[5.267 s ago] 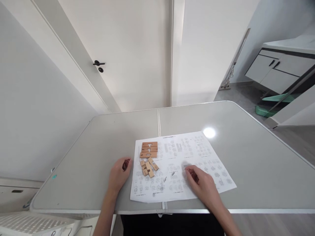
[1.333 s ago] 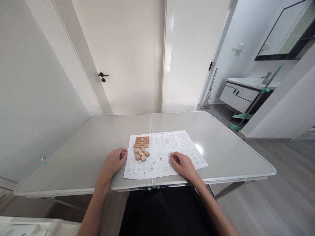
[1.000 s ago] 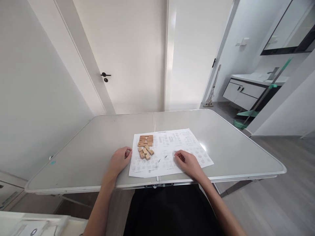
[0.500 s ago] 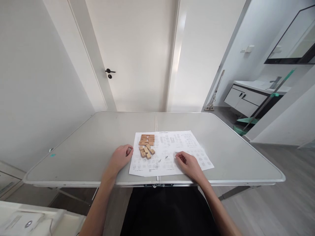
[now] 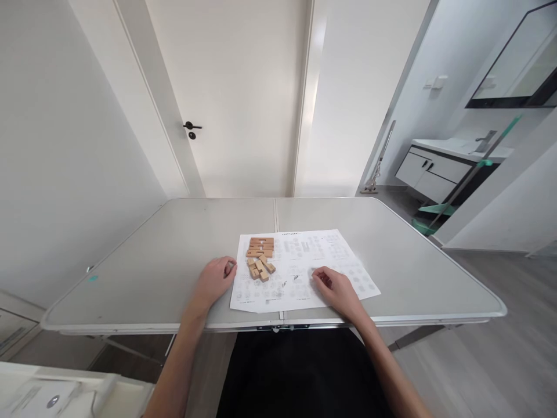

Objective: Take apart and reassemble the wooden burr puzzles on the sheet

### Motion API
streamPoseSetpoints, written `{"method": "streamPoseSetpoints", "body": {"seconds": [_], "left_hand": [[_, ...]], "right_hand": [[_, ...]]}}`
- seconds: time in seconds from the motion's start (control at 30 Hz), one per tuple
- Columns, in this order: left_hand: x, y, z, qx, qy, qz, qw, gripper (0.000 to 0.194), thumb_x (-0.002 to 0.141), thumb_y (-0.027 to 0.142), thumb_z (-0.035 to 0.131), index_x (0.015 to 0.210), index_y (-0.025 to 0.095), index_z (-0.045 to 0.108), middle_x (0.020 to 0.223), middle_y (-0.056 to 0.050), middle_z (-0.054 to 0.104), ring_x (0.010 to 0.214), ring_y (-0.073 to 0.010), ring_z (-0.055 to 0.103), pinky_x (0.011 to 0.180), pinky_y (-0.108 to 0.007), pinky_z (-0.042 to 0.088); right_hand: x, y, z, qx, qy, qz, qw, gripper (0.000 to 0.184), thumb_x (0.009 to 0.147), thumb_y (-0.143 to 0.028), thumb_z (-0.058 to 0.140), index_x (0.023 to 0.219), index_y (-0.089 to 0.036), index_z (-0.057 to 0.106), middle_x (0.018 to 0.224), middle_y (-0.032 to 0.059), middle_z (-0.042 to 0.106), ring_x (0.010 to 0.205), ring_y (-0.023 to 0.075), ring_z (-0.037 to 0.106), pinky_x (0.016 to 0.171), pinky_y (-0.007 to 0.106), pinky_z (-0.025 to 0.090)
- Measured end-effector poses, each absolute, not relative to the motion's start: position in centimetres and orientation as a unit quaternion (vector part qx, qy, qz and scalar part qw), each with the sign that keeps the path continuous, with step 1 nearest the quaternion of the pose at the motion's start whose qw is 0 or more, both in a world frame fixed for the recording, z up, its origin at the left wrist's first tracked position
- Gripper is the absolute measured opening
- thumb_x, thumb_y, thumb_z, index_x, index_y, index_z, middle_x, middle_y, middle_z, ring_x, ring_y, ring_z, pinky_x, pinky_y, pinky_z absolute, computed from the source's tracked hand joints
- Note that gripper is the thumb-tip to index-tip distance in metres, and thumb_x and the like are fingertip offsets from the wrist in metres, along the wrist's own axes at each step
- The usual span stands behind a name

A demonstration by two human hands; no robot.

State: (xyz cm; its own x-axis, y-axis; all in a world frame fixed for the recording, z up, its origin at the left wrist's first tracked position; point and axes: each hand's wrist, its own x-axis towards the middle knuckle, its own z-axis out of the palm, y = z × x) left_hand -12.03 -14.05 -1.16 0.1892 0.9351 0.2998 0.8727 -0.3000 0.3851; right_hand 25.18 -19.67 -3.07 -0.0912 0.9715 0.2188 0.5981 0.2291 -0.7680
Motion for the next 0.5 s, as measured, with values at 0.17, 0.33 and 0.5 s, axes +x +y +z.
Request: {"method": "streamPoseSetpoints", "body": {"seconds": [0.17,0.33,0.5], "left_hand": [[-11.9,-14.16,-1.15,0.771,0.59,0.233,0.059,0.022,0.095,0.036,0.049,0.098,0.022,0.065,0.072,-0.001,0.06,0.078,-0.022,0.06,0.075,-0.034,0.044],[-11.79,-14.26,-1.05,0.771,0.591,0.228,0.063,0.023,0.096,0.037,0.047,0.1,0.022,0.064,0.073,-0.001,0.059,0.08,-0.0219,0.06,0.079,-0.034,0.045],[-11.79,-14.25,-1.04,0.766,0.598,0.226,0.068,0.025,0.097,0.038,0.046,0.101,0.022,0.065,0.074,-0.001,0.06,0.08,-0.0223,0.06,0.079,-0.035,0.046]], "right_hand": [[25.28,-19.56,-3.46,-0.565,-0.696,0.246,0.368,0.024,0.098,-0.042,0.052,0.095,-0.024,0.068,0.085,0.003,0.073,0.073,0.0206,0.065,0.07,0.033,0.049],[25.31,-19.57,-3.47,-0.563,-0.697,0.243,0.37,0.026,0.098,-0.043,0.052,0.095,-0.023,0.068,0.086,0.0038,0.074,0.073,0.0207,0.065,0.07,0.033,0.049],[25.18,-19.67,-3.25,-0.566,-0.695,0.246,0.369,0.026,0.098,-0.044,0.051,0.096,-0.024,0.068,0.086,0.0037,0.073,0.073,0.021,0.065,0.069,0.033,0.049]]}}
